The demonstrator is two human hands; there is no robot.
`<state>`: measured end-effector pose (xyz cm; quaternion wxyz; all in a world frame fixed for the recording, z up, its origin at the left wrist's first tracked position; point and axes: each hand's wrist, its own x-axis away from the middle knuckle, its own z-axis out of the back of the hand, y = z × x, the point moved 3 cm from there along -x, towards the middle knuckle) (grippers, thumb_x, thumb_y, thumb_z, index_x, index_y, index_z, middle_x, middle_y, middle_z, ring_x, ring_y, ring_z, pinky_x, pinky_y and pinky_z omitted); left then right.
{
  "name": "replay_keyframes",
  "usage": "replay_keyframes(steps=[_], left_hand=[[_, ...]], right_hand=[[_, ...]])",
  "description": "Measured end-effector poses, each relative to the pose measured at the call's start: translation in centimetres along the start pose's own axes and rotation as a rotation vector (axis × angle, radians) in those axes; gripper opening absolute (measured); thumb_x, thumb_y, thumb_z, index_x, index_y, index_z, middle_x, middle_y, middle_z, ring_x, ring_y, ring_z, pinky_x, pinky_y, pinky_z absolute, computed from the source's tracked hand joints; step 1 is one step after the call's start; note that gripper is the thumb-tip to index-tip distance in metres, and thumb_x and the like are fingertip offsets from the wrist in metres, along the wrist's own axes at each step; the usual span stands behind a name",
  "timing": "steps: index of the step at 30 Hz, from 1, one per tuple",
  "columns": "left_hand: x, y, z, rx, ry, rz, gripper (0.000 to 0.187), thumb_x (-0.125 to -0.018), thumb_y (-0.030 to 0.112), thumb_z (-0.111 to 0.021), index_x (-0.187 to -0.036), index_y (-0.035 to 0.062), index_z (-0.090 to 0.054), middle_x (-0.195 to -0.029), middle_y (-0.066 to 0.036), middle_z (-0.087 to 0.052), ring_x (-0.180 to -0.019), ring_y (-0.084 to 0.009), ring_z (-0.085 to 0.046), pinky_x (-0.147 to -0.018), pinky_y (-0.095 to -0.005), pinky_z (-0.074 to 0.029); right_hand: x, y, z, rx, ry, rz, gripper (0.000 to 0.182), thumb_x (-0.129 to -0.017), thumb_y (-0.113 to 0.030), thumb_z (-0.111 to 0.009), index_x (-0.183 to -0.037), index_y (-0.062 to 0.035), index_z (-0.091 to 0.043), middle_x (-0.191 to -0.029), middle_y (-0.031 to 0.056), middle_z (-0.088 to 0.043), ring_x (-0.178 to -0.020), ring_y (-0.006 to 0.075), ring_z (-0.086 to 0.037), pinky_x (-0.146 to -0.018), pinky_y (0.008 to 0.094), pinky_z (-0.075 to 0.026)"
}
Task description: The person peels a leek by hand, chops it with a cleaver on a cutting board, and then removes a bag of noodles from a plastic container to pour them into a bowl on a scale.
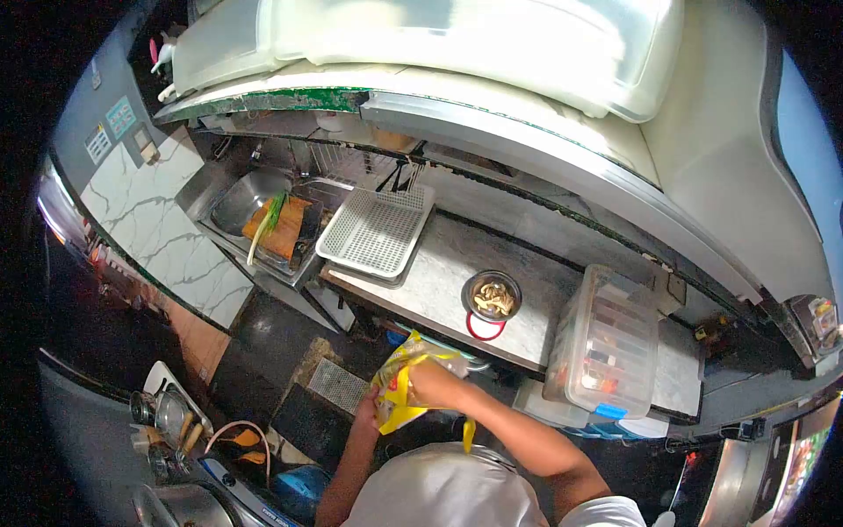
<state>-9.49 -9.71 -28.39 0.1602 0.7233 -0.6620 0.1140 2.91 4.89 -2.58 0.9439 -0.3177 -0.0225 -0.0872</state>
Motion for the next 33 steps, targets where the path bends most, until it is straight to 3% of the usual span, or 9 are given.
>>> replay_keyframes(steps=[1,2,6,10,12,15,16,24,33], left_hand=[[-0.2,0.1,0.5,0.025,-0.072,-0.022,0.054,-0.110,0.045,-0.044,-0.153,0.0120,-0.048,-0.149,-0.015,-0.059,-0.134,-0.0387,-0.058,-0.114,-0.0595,-0.045],[0.3,0.0,-0.4,0.081,-0.105,-0.004,0.054,-0.111,0.045,-0.041,-0.152,0.0118,-0.049,-0.150,-0.015,-0.058,-0.134,-0.0382,-0.058,-0.115,-0.0590,-0.044],[-0.2,-0.9,0.6,0.092,0.086,0.019,0.054,-0.111,0.047,-0.041,-0.151,0.0126,-0.051,-0.153,-0.015,-0.055,-0.137,-0.0366,-0.055,-0.118,-0.0582,-0.041],[0.1,-0.1,-0.7,0.091,0.104,-0.086,0.055,-0.108,0.046,-0.048,-0.151,0.0120,-0.051,-0.152,-0.014,-0.056,-0.136,-0.0363,-0.057,-0.117,-0.0587,-0.043],[0.6,1.1,-0.7,0.100,-0.107,-0.142,0.056,-0.106,0.044,-0.054,-0.151,0.0113,-0.051,-0.151,-0.015,-0.058,-0.135,-0.0370,-0.057,-0.115,-0.0598,-0.044],[2.4,2.3,-1.7,0.117,0.257,-0.151,0.053,-0.113,0.043,-0.038,-0.152,0.0097,-0.050,-0.149,-0.017,-0.058,-0.134,-0.0394,-0.059,-0.115,-0.0591,-0.045],[2.1,2.5,-1.4,0.099,0.097,-0.170,0.052,-0.112,0.042,-0.040,-0.151,0.0093,-0.051,-0.147,-0.018,-0.060,-0.132,-0.0385,-0.061,-0.114,-0.0576,-0.046],[5.2,3.0,-3.1,0.077,0.212,-0.253,0.052,-0.110,0.041,-0.048,-0.150,0.0077,-0.051,-0.146,-0.017,-0.060,-0.129,-0.0385,-0.062,-0.112,-0.0573,-0.048],[6.4,2.8,-3.0,0.088,0.189,-0.285,0.054,-0.110,0.043,-0.046,-0.152,0.0094,-0.049,-0.145,-0.017,-0.061,-0.129,-0.0385,-0.062,-0.112,-0.0566,-0.048]], right_hand=[[0.4,0.2,0.7,0.110,-0.156,-0.078,0.023,-0.082,-0.018,-0.079,-0.099,-0.0043,-0.073,-0.103,0.0181,-0.073,-0.096,0.0370,-0.071,-0.081,0.0456,-0.055],[1.5,-1.2,3.3,-0.139,0.195,0.062,0.018,-0.082,-0.012,-0.080,-0.091,-0.0006,-0.070,-0.097,0.0187,-0.072,-0.087,0.0363,-0.070,-0.075,0.0435,-0.055],[2.0,2.4,4.8,-0.531,0.263,-0.235,0.016,-0.098,-0.014,-0.074,-0.107,-0.0005,-0.074,-0.088,0.0046,-0.070,-0.083,0.0110,-0.062,-0.077,0.0322,-0.051],[4.4,5.6,7.9,-0.874,0.332,-0.336,0.017,-0.098,-0.013,-0.072,-0.109,-0.0010,-0.077,-0.101,0.0078,-0.078,-0.091,0.0137,-0.069,-0.082,0.0298,-0.054],[5.9,7.7,10.2,-1.002,0.477,-0.349,0.014,-0.098,-0.008,-0.070,-0.107,-0.0016,-0.078,-0.100,0.0066,-0.077,-0.088,0.0130,-0.068,-0.077,0.0276,-0.054],[6.2,15.9,12.1,-0.832,0.621,-0.424,0.011,-0.098,-0.006,-0.069,-0.104,-0.0012,-0.077,-0.093,0.0052,-0.076,-0.077,0.0102,-0.063,-0.068,0.0249,-0.050],[6.1,19.0,11.9,-0.771,0.670,-0.560,0.012,-0.097,-0.006,-0.070,-0.106,-0.0016,-0.077,-0.094,0.0053,-0.076,-0.079,0.0127,-0.066,-0.071,0.0262,-0.052],[4.4,40.3,7.7,-0.080,0.667,-0.636,0.025,-0.088,-0.020,-0.077,-0.108,-0.0070,-0.079,-0.099,0.0066,-0.078,-0.089,0.0179,-0.072,-0.081,0.0345,-0.057],[5.7,35.1,12.7,0.154,0.798,-0.729,0.017,-0.085,-0.026,-0.078,-0.096,-0.0134,-0.081,-0.091,0.0087,-0.079,-0.083,0.0200,-0.075,-0.078,0.0366,-0.058]])
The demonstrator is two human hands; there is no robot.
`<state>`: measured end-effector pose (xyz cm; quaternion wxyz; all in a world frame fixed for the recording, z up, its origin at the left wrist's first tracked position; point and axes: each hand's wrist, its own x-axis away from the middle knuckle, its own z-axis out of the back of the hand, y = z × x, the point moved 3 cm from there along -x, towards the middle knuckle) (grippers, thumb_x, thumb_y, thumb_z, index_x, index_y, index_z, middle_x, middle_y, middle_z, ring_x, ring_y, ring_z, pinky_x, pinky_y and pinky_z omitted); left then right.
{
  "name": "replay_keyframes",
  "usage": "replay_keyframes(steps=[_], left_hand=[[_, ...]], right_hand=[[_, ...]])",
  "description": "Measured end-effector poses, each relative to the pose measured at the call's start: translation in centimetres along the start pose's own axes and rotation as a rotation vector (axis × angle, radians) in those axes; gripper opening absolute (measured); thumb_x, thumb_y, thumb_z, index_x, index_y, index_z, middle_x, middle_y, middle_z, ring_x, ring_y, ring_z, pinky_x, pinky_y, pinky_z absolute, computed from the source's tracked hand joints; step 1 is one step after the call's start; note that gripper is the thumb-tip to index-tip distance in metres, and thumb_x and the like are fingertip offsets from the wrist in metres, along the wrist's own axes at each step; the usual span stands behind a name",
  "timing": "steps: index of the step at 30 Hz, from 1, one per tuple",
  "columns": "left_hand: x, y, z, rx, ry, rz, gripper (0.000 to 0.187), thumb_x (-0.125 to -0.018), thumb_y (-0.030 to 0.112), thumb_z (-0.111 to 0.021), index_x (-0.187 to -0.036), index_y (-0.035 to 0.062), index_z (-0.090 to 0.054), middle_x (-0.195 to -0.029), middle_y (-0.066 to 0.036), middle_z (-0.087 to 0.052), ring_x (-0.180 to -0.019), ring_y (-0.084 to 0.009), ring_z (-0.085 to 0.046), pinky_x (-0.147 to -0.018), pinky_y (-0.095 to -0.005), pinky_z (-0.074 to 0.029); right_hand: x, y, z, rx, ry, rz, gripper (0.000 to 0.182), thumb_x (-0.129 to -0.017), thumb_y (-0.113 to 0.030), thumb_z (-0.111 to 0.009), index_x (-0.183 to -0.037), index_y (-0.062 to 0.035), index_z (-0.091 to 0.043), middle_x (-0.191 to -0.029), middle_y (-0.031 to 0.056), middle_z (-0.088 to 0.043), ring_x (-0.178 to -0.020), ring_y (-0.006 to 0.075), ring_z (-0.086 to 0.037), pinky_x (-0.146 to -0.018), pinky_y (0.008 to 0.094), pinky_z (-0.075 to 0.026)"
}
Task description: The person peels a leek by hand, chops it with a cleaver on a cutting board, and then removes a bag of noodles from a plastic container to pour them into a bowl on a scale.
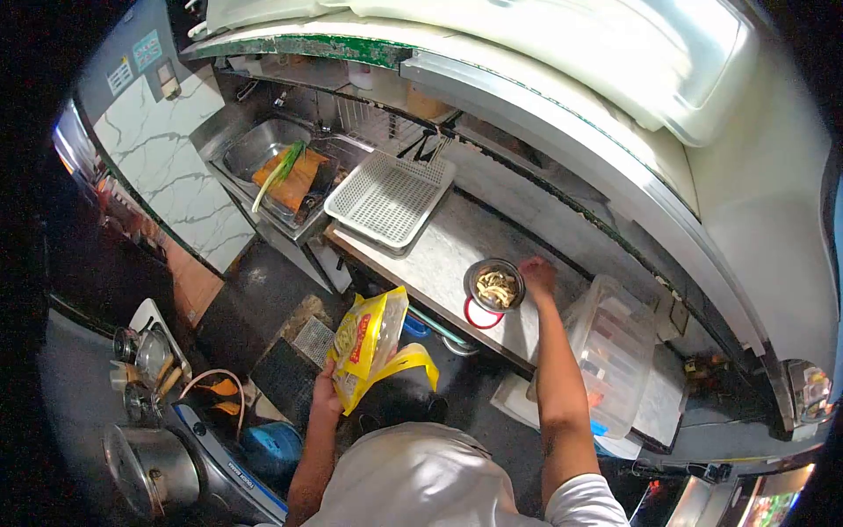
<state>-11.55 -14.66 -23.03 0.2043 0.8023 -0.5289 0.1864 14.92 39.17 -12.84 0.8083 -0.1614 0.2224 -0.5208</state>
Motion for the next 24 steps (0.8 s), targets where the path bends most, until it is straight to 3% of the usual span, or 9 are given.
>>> replay_keyframes(steps=[2,4,6,7,10,13,18,22,24], left_hand=[[-0.1,0.0,0.2,0.008,0.018,0.050,0.053,-0.111,0.042,-0.044,-0.153,0.0107,-0.048,-0.150,-0.015,-0.058,-0.134,-0.0376,-0.058,-0.116,-0.0572,-0.044],[0.1,0.1,-0.6,-0.008,-0.007,0.034,0.053,-0.111,0.042,-0.044,-0.153,0.0107,-0.048,-0.151,-0.015,-0.057,-0.135,-0.0375,-0.057,-0.116,-0.0572,-0.044],[0.1,-0.2,-1.2,-0.027,-0.033,0.024,0.053,-0.111,0.042,-0.044,-0.153,0.0106,-0.048,-0.152,-0.015,-0.057,-0.135,-0.0375,-0.057,-0.116,-0.0572,-0.044],[-0.1,-0.4,-1.2,-0.015,-0.032,0.041,0.053,-0.111,0.042,-0.044,-0.153,0.0106,-0.048,-0.152,-0.015,-0.056,-0.136,-0.0373,-0.057,-0.116,-0.0568,-0.044],[-0.2,-1.1,-1.4,-0.051,-0.048,0.082,0.053,-0.111,0.042,-0.045,-0.154,0.0106,-0.047,-0.153,-0.016,-0.055,-0.137,-0.0368,-0.056,-0.117,-0.0559,-0.043],[0.2,-1.6,-1.9,-0.120,-0.089,0.086,0.053,-0.111,0.041,-0.046,-0.154,0.0105,-0.047,-0.153,-0.016,-0.055,-0.138,-0.0360,-0.055,-0.118,-0.0545,-0.042],[1.5,-1.2,-2.4,-0.167,-0.125,0.056,0.053,-0.110,0.040,-0.047,-0.154,0.0101,-0.047,-0.153,-0.015,-0.055,-0.138,-0.0350,-0.055,-0.118,-0.0527,-0.042],[2.2,-0.9,-3.9,-0.176,-0.106,0.043,0.055,-0.110,0.041,-0.048,-0.154,0.0089,-0.047,-0.153,-0.015,-0.055,-0.138,-0.0349,-0.055,-0.119,-0.0523,-0.042],[2.6,-0.6,-4.5,-0.186,-0.091,0.009,0.055,-0.109,0.041,-0.049,-0.154,0.0084,-0.047,-0.153,-0.015,-0.055,-0.138,-0.0350,-0.055,-0.119,-0.0524,-0.042]], right_hand=[[1.6,-2.1,1.8,0.000,0.104,0.061,0.013,-0.083,-0.020,-0.079,-0.091,-0.0090,-0.080,-0.087,0.0088,-0.079,-0.075,0.0210,-0.073,-0.073,0.0368,-0.058],[5.9,-9.4,6.8,-0.553,-0.006,-0.058,0.008,-0.089,-0.011,-0.072,-0.093,-0.0061,-0.077,-0.087,0.0051,-0.076,-0.077,0.0145,-0.070,-0.072,0.0323,-0.056],[13.2,-18.1,9.9,-0.774,-0.356,0.189,0.016,-0.095,-0.002,-0.060,-0.100,-0.0040,-0.076,-0.096,0.0074,-0.075,-0.087,0.0159,-0.070,-0.080,0.0329,-0.056],[18.0,-24.0,12.8,-0.529,-0.373,0.511,0.020,-0.092,0.001,-0.060,-0.108,-0.0016,-0.072,-0.102,0.0109,-0.074,-0.095,0.0203,-0.070,-0.087,0.0337,-0.056],[26.9,-27.6,8.5,-0.457,-0.552,0.945,0.031,-0.079,-0.001,-0.065,-0.109,0.0003,-0.072,-0.112,0.0141,-0.071,-0.110,0.0314,-0.065,-0.097,0.0419,-0.054],[29.3,-28.7,7.1,-0.256,-0.517,1.033,0.035,-0.075,-0.007,-0.069,-0.109,-0.0007,-0.072,-0.113,0.0122,-0.069,-0.112,0.0322,-0.061,-0.099,0.0417,-0.052],[28.0,-29.3,10.7,-0.436,-0.436,1.020,0.036,-0.077,-0.004,-0.070,-0.113,-0.0022,-0.070,-0.115,0.0127,-0.065,-0.113,0.0333,-0.058,-0.098,0.0424,-0.050],[27.6,-29.4,10.2,-0.661,-0.487,0.753,0.023,-0.086,0.001,-0.072,-0.108,0.0004,-0.069,-0.112,0.0145,-0.062,-0.109,0.0353,-0.059,-0.096,0.0435,-0.051],[27.8,-29.8,10.9,-0.520,-0.226,0.847,0.015,-0.084,-0.001,-0.068,-0.098,0.0015,-0.073,-0.102,0.0154,-0.063,-0.114,0.0341,-0.060,-0.100,0.0436,-0.049]])
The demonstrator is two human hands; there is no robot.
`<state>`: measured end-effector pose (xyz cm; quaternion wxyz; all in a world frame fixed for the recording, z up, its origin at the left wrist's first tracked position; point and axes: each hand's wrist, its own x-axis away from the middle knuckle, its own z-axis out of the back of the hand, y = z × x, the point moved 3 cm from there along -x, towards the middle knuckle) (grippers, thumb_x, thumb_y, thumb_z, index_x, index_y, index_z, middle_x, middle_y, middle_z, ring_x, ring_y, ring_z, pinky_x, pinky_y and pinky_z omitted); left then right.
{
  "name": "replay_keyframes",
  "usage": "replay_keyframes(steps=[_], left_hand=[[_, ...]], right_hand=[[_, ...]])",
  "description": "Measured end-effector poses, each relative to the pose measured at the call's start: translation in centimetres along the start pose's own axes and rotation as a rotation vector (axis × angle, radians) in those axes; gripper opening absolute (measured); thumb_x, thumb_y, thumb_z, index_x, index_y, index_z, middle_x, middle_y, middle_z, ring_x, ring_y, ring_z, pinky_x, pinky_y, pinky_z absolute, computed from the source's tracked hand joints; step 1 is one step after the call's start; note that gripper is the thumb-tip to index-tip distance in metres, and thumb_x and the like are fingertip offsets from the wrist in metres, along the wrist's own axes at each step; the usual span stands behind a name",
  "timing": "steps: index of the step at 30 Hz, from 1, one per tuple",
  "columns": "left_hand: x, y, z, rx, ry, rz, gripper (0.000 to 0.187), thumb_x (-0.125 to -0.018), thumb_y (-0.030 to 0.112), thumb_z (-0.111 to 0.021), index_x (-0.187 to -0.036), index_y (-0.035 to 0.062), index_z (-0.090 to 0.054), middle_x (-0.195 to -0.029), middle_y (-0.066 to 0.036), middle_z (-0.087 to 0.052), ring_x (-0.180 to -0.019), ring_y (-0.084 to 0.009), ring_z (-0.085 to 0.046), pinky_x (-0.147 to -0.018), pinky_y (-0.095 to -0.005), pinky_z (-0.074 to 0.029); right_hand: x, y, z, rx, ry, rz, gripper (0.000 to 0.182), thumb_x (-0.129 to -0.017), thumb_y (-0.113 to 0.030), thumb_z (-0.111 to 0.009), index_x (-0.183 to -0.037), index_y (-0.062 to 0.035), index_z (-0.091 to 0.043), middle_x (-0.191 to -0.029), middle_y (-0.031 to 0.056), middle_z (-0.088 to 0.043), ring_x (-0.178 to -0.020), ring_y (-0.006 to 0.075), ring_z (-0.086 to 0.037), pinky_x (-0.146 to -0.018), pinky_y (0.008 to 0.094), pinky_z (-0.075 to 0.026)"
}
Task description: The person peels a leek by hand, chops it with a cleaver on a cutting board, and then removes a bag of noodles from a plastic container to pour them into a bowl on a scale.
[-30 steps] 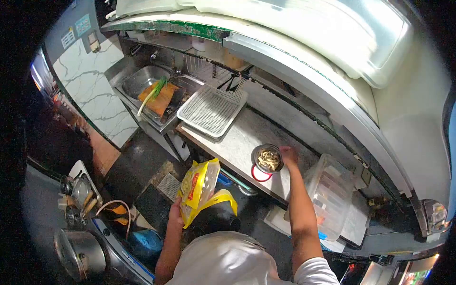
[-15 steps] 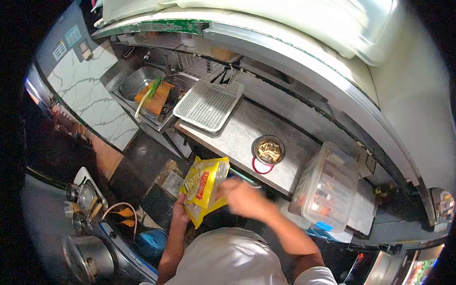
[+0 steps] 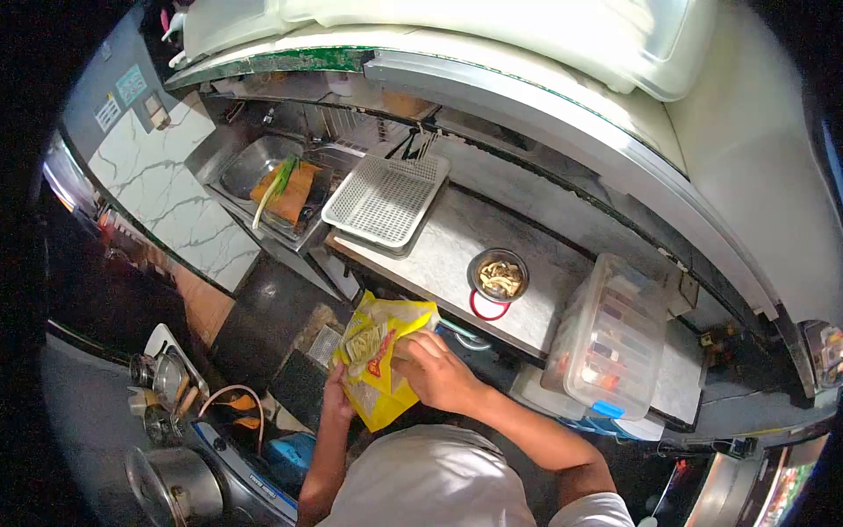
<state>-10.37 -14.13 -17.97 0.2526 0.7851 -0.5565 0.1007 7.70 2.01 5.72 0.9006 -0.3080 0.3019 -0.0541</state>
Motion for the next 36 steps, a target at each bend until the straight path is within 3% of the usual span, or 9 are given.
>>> replay_keyframes(steps=[7,12,14,16,22,26,28,30,36], left_hand=[[-0.5,-0.2,1.3,-0.036,0.040,-0.049,0.053,-0.106,0.039,-0.053,-0.147,0.0057,-0.053,-0.144,-0.016,-0.062,-0.130,-0.0335,-0.061,-0.114,-0.0500,-0.047],[-0.8,-0.2,-0.7,-0.006,-0.054,-0.071,0.053,-0.101,0.039,-0.057,-0.142,0.0044,-0.059,-0.136,-0.017,-0.067,-0.121,-0.0332,-0.067,-0.108,-0.0484,-0.053],[-0.7,-0.7,-1.3,-0.065,0.020,-0.070,0.054,-0.100,0.036,-0.054,-0.143,0.0026,-0.056,-0.134,-0.017,-0.068,-0.121,-0.0329,-0.067,-0.109,-0.0483,-0.052],[-1.0,-1.1,-1.6,-0.081,0.042,-0.066,0.053,-0.101,0.036,-0.054,-0.142,0.0025,-0.056,-0.134,-0.017,-0.068,-0.121,-0.0332,-0.067,-0.109,-0.0486,-0.052],[0.1,-0.9,-2.6,-0.051,-0.039,-0.034,0.052,-0.104,0.038,-0.051,-0.141,0.0022,-0.057,-0.134,-0.018,-0.068,-0.122,-0.0333,-0.066,-0.109,-0.0487,-0.052],[-0.1,-1.9,-1.2,-0.095,0.059,-0.057,0.051,-0.107,0.037,-0.043,-0.144,0.0033,-0.055,-0.137,-0.017,-0.066,-0.127,-0.0344,-0.063,-0.112,-0.0489,-0.050],[0.5,-1.4,-2.2,-0.105,0.022,-0.057,0.053,-0.107,0.041,-0.045,-0.145,0.0044,-0.054,-0.139,-0.016,-0.065,-0.130,-0.0340,-0.061,-0.113,-0.0496,-0.049],[0.6,-0.9,-2.8,-0.113,-0.013,-0.067,0.055,-0.108,0.045,-0.047,-0.146,0.0054,-0.054,-0.141,-0.015,-0.063,-0.133,-0.0336,-0.059,-0.114,-0.0503,-0.047],[-2.6,-1.9,3.0,-0.011,0.045,-0.020,0.066,-0.105,0.059,-0.050,-0.149,0.0100,-0.052,-0.148,-0.016,-0.058,-0.136,-0.0347,-0.056,-0.116,-0.0554,-0.044]], right_hand=[[5.7,5.8,-5.9,0.119,-0.845,-0.152,0.027,-0.087,-0.025,-0.067,-0.103,-0.0047,-0.075,-0.095,0.0192,-0.074,-0.083,0.0369,-0.070,-0.075,0.0485,-0.057],[4.2,2.2,-6.1,0.044,-0.847,-0.257,0.038,-0.091,-0.034,-0.063,-0.118,-0.0094,-0.073,-0.120,0.0121,-0.074,-0.115,0.0327,-0.067,-0.108,0.0470,-0.048],[4.8,3.6,-10.0,0.144,-0.586,0.076,0.050,-0.096,-0.044,-0.055,-0.131,-0.0118,-0.067,-0.136,0.0107,-0.068,-0.128,0.0315,-0.060,-0.120,0.0436,-0.038],[4.9,4.1,-10.7,0.280,-0.924,0.026,0.057,-0.102,-0.051,-0.043,-0.140,-0.0133,-0.061,-0.145,0.0110,-0.062,-0.133,0.0293,-0.058,-0.121,0.0429,-0.039],[7.5,8.8,-15.6,-0.907,-0.633,-0.439,0.053,-0.107,-0.047,-0.038,-0.142,-0.0127,-0.059,-0.147,0.0077,-0.059,-0.135,0.0277,-0.055,-0.119,0.0477,-0.040],[8.9,10.4,-18.1,0.280,-1.127,-0.196,0.054,-0.105,-0.047,-0.045,-0.142,-0.0113,-0.060,-0.146,0.0114,-0.060,-0.135,0.0259,-0.056,-0.118,0.0397,-0.042],[6.9,7.0,-15.0,0.129,-1.170,-0.443,0.055,-0.103,-0.048,-0.051,-0.143,-0.0118,-0.061,-0.147,0.0137,-0.059,-0.135,0.0269,-0.055,-0.118,0.0382,-0.041],[7.3,6.8,-15.1,-0.037,-0.542,-0.316,0.047,-0.099,-0.043,-0.055,-0.130,-0.0105,-0.069,-0.131,0.0161,-0.070,-0.115,0.0347,-0.069,-0.104,0.0433,-0.053],[8.1,10.4,-17.6,0.036,-0.631,-0.194,0.049,-0.101,-0.039,-0.060,-0.142,-0.0120,-0.062,-0.146,0.0165,-0.060,-0.133,0.0349,-0.056,-0.116,0.0443,-0.042]])
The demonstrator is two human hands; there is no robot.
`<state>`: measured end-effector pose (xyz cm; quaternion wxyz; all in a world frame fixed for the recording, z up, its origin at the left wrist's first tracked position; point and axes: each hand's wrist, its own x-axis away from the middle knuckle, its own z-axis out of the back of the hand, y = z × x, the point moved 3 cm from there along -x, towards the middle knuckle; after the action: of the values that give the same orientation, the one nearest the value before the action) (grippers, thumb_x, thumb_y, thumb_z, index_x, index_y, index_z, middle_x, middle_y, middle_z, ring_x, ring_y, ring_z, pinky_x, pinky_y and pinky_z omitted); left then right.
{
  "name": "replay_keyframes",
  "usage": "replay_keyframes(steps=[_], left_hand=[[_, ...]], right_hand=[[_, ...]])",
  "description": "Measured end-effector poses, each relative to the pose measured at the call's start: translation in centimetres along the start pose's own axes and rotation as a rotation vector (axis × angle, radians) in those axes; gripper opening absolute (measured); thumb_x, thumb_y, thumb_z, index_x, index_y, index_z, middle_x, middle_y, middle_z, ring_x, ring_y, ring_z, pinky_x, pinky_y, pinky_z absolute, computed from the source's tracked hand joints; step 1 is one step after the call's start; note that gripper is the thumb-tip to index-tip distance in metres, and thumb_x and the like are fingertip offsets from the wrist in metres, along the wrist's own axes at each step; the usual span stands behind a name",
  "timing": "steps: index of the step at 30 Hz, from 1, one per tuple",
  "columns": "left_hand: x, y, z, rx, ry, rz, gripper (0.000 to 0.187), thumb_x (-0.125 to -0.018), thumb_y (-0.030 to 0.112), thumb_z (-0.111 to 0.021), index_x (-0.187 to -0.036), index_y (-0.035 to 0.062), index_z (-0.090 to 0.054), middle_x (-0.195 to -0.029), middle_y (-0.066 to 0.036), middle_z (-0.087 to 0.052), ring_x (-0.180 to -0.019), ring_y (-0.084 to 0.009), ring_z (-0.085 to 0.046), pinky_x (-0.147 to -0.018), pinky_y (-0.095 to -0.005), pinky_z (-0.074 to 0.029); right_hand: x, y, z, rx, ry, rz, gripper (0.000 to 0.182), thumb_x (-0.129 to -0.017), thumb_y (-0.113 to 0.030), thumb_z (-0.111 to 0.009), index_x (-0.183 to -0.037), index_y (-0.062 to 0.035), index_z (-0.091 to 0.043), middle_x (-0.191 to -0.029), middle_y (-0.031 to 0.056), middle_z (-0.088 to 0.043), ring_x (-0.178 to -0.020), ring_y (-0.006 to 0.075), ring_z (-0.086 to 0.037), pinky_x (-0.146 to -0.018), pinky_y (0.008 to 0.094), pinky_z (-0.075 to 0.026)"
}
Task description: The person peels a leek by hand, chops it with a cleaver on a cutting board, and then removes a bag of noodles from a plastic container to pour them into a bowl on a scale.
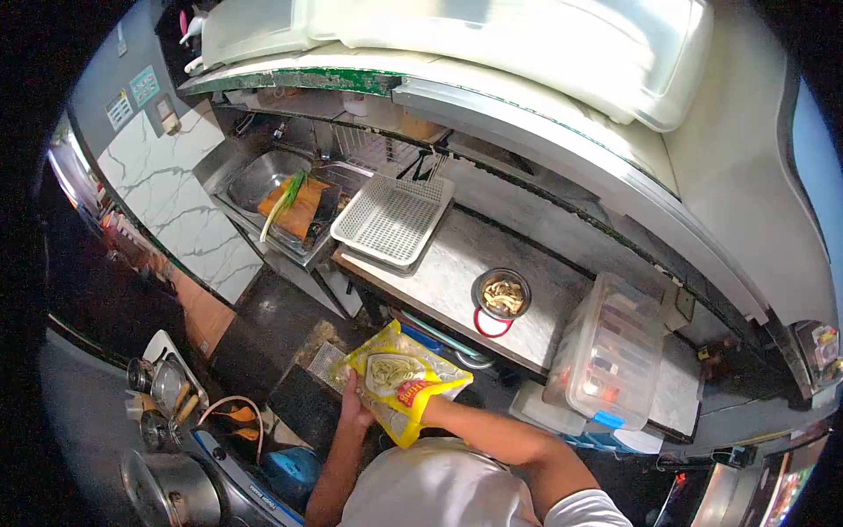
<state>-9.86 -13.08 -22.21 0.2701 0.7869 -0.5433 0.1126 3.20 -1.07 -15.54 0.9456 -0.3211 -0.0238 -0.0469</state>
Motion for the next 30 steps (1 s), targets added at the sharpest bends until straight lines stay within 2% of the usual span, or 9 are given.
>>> replay_keyframes(steps=[4,5,6,9,12,14,17,24,30], left_hand=[[-0.3,-0.5,1.1,0.043,-0.036,-0.002,0.066,-0.103,0.056,-0.055,-0.150,0.0109,-0.051,-0.149,-0.015,-0.058,-0.138,-0.0355,-0.055,-0.116,-0.0580,-0.043],[-0.2,-0.5,1.1,0.071,-0.068,0.001,0.066,-0.102,0.056,-0.057,-0.150,0.0110,-0.050,-0.149,-0.014,-0.058,-0.138,-0.0357,-0.054,-0.116,-0.0592,-0.043],[-0.6,-0.6,1.3,0.078,-0.068,-0.006,0.066,-0.102,0.056,-0.057,-0.150,0.0110,-0.050,-0.149,-0.014,-0.058,-0.138,-0.0357,-0.054,-0.116,-0.0592,-0.043],[-1.7,-1.3,1.8,0.183,-0.130,0.083,0.067,-0.103,0.058,-0.054,-0.150,0.0110,-0.050,-0.150,-0.013,-0.058,-0.140,-0.0362,-0.053,-0.117,-0.0602,-0.041],[-2.5,-1.9,1.0,0.160,-0.101,0.073,0.070,-0.102,0.060,-0.054,-0.151,0.0108,-0.050,-0.151,-0.012,-0.057,-0.141,-0.0361,-0.052,-0.118,-0.0607,-0.039],[-3.9,-2.2,1.1,0.156,-0.160,0.048,0.070,-0.102,0.061,-0.051,-0.151,0.0112,-0.050,-0.151,-0.011,-0.057,-0.141,-0.0351,-0.052,-0.119,-0.0602,-0.039],[-5.3,-2.6,0.7,0.227,-0.203,0.021,0.064,-0.106,0.057,-0.047,-0.151,0.0111,-0.050,-0.151,-0.011,-0.057,-0.141,-0.0342,-0.052,-0.119,-0.0585,-0.039],[-8.1,-2.0,2.3,0.248,-0.067,-0.114,0.056,-0.111,0.047,-0.041,-0.154,0.0117,-0.047,-0.154,-0.010,-0.055,-0.141,-0.0327,-0.052,-0.121,-0.0560,-0.038],[-6.4,-0.6,-1.3,0.268,-0.045,-0.091,0.059,-0.112,0.050,-0.035,-0.156,0.0118,-0.044,-0.157,-0.012,-0.051,-0.143,-0.0347,-0.049,-0.121,-0.0574,-0.036]], right_hand=[[-0.4,-1.0,2.7,-0.480,0.038,-0.084,0.036,-0.104,-0.030,-0.059,-0.135,-0.0116,-0.066,-0.137,0.0156,-0.064,-0.125,0.0320,-0.061,-0.110,0.0421,-0.047],[-1.2,1.2,0.6,0.105,-0.027,0.105,0.033,-0.105,-0.030,-0.060,-0.132,-0.0115,-0.066,-0.132,0.0136,-0.066,-0.122,0.0277,-0.063,-0.108,0.0411,-0.048],[-1.4,3.0,-0.6,0.109,-0.034,0.111,0.033,-0.105,-0.030,-0.060,-0.132,-0.0115,-0.066,-0.132,0.0136,-0.066,-0.122,0.0277,-0.063,-0.108,0.0411,-0.048],[0.7,4.7,-0.4,-0.556,0.381,-0.076,0.039,-0.102,-0.037,-0.062,-0.131,-0.0118,-0.068,-0.126,0.0137,-0.071,-0.116,0.0291,-0.066,-0.102,0.0419,-0.051],[1.4,3.4,2.3,-1.073,0.257,-0.420,0.045,-0.101,-0.043,-0.064,-0.133,-0.0103,-0.068,-0.128,0.0133,-0.071,-0.118,0.0287,-0.066,-0.105,0.0432,-0.050],[0.3,6.1,3.9,-0.656,0.093,-0.385,0.048,-0.101,-0.031,-0.069,-0.139,-0.0034,-0.062,-0.129,0.0122,-0.071,-0.117,0.0249,-0.068,-0.101,0.0407,-0.055],[1.0,4.3,8.1,-1.718,0.244,-0.459,0.041,-0.094,-0.015,-0.077,-0.130,0.0022,-0.066,-0.116,0.0135,-0.074,-0.100,0.0239,-0.074,-0.092,0.0395,-0.062],[5.4,8.1,16.1,-1.501,0.364,-0.467,0.020,-0.094,0.001,-0.071,-0.114,0.0002,-0.069,-0.099,0.0089,-0.074,-0.081,0.0134,-0.068,-0.068,0.0230,-0.053],[7.6,16.3,24.2,-1.433,0.606,-0.359,0.016,-0.095,0.002,-0.066,-0.111,0.0003,-0.066,-0.094,0.0105,-0.071,-0.067,0.0132,-0.061,-0.059,0.0245,-0.049]])
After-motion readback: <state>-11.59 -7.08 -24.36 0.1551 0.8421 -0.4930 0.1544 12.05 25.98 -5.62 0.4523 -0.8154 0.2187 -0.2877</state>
